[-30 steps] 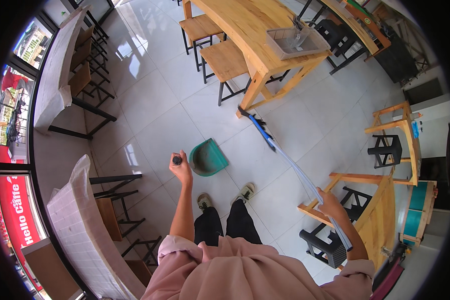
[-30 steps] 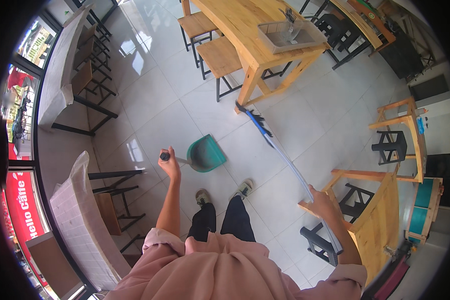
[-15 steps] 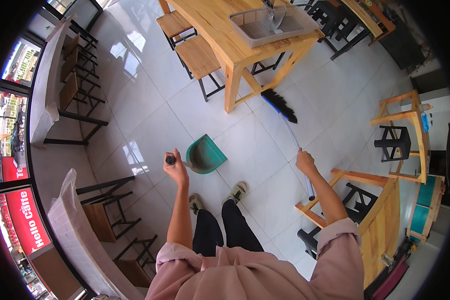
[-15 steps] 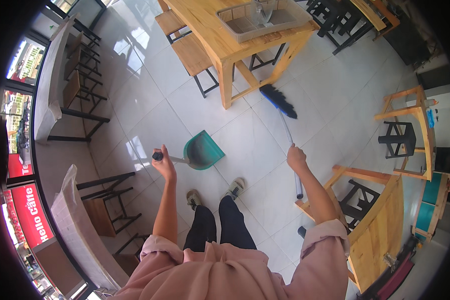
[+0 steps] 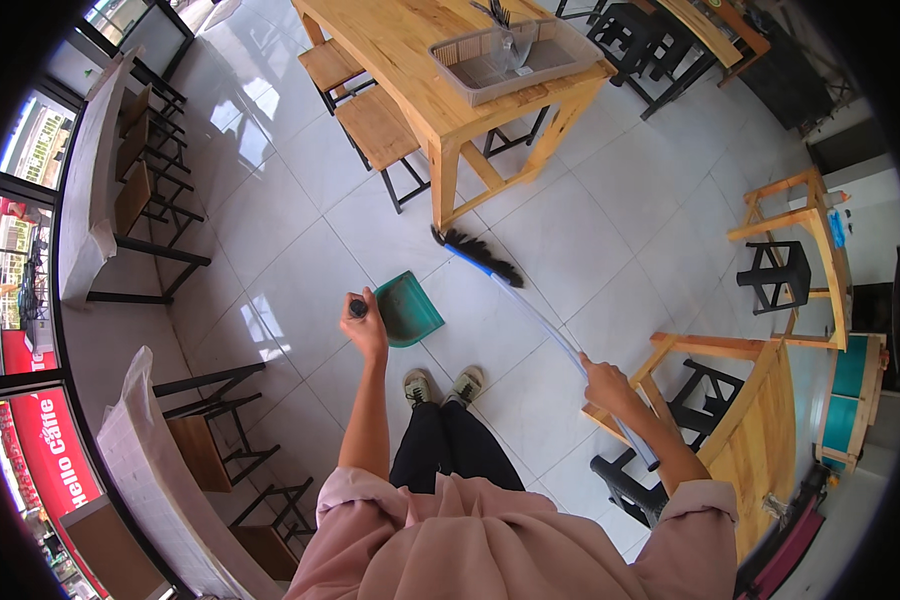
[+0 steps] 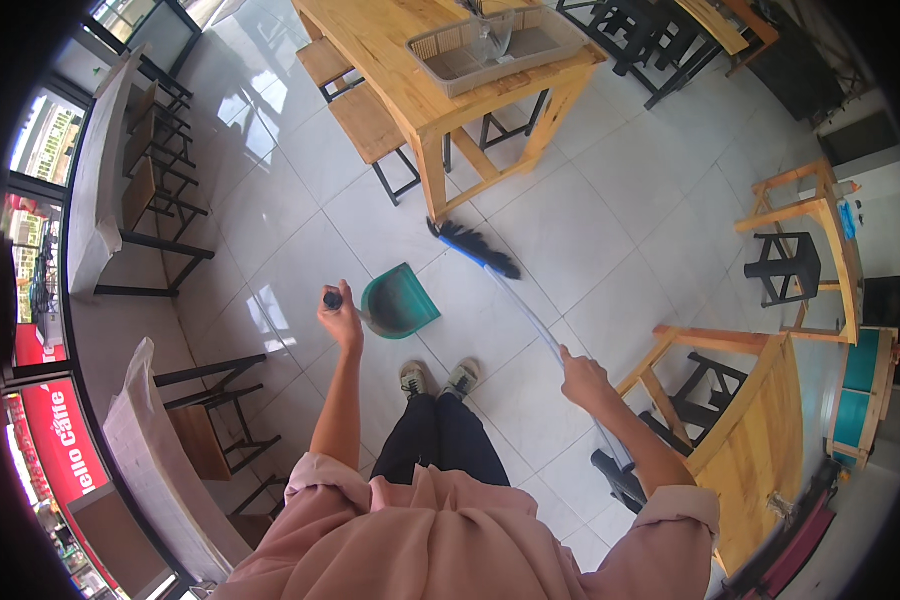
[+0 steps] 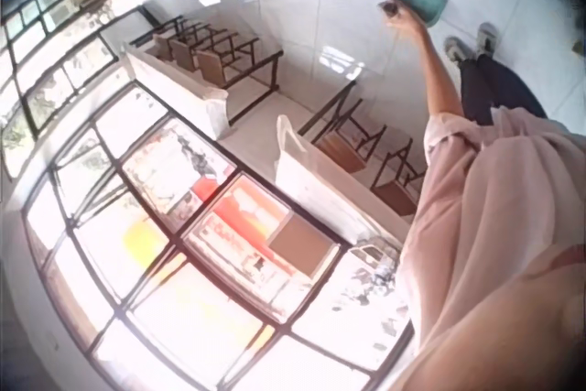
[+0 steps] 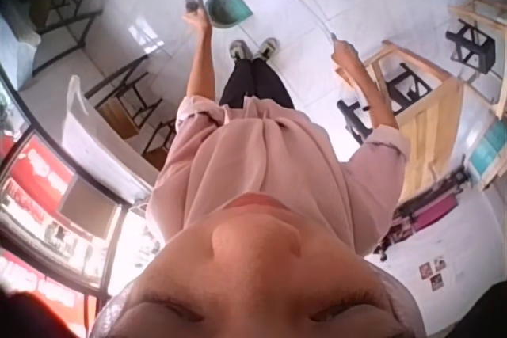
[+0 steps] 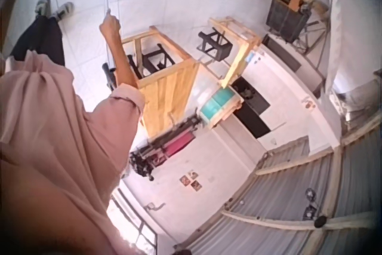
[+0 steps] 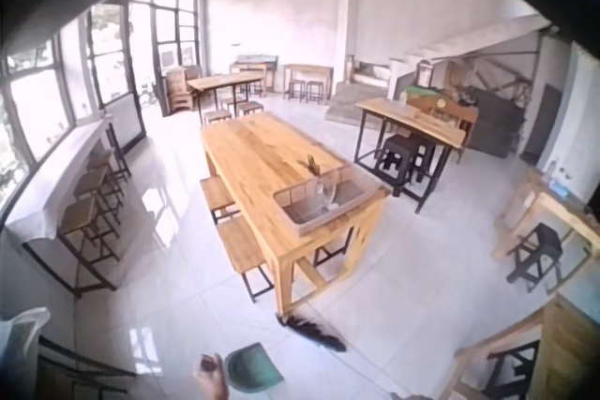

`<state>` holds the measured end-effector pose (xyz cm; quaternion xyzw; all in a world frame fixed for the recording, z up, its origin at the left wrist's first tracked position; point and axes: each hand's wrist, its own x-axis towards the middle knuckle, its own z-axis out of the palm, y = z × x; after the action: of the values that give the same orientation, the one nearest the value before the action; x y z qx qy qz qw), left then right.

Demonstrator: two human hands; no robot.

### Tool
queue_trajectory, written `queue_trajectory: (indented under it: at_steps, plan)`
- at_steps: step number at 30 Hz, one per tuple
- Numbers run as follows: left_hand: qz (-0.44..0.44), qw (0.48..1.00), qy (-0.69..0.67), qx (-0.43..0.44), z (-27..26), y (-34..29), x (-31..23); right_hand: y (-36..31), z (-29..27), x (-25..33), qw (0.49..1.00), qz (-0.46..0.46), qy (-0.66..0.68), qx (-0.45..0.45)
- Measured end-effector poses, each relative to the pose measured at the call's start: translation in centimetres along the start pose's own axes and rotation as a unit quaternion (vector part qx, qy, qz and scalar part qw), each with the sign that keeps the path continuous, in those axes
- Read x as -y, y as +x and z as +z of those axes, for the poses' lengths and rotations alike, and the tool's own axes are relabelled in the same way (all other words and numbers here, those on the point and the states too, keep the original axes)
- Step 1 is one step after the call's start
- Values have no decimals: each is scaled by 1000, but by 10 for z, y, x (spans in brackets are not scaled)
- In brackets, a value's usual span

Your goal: The person sweeps the floor of a dining room using a broom and a dustpan, moving several stools to reach the floor underneath them.

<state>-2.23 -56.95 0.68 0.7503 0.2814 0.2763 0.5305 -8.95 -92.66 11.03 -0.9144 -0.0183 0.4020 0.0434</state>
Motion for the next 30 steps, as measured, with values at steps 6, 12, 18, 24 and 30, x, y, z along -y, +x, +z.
queue_trajectory:
  at_steps: [6, 12, 18, 24, 30]
  plan:
    - [-18, 1000, 4, -4, 2, 6, 2, 46, -15, -17, 996, 73, -19, -54]
    - [-30, 999, 19, -41, 11, 6, 10, 109, 31, 10, 994, 94, -9, -63]
    - [-16, 999, 7, -49, 0, 21, 16, 40, 88, 60, 998, -4, -64, 29]
    - [-10, 1000, -7, -22, -2, 18, 17, -36, 78, 80, 992, -75, -88, 52]
    - [9, 999, -12, -30, -11, 20, 24, -87, 33, 82, 991, -65, -72, 96]
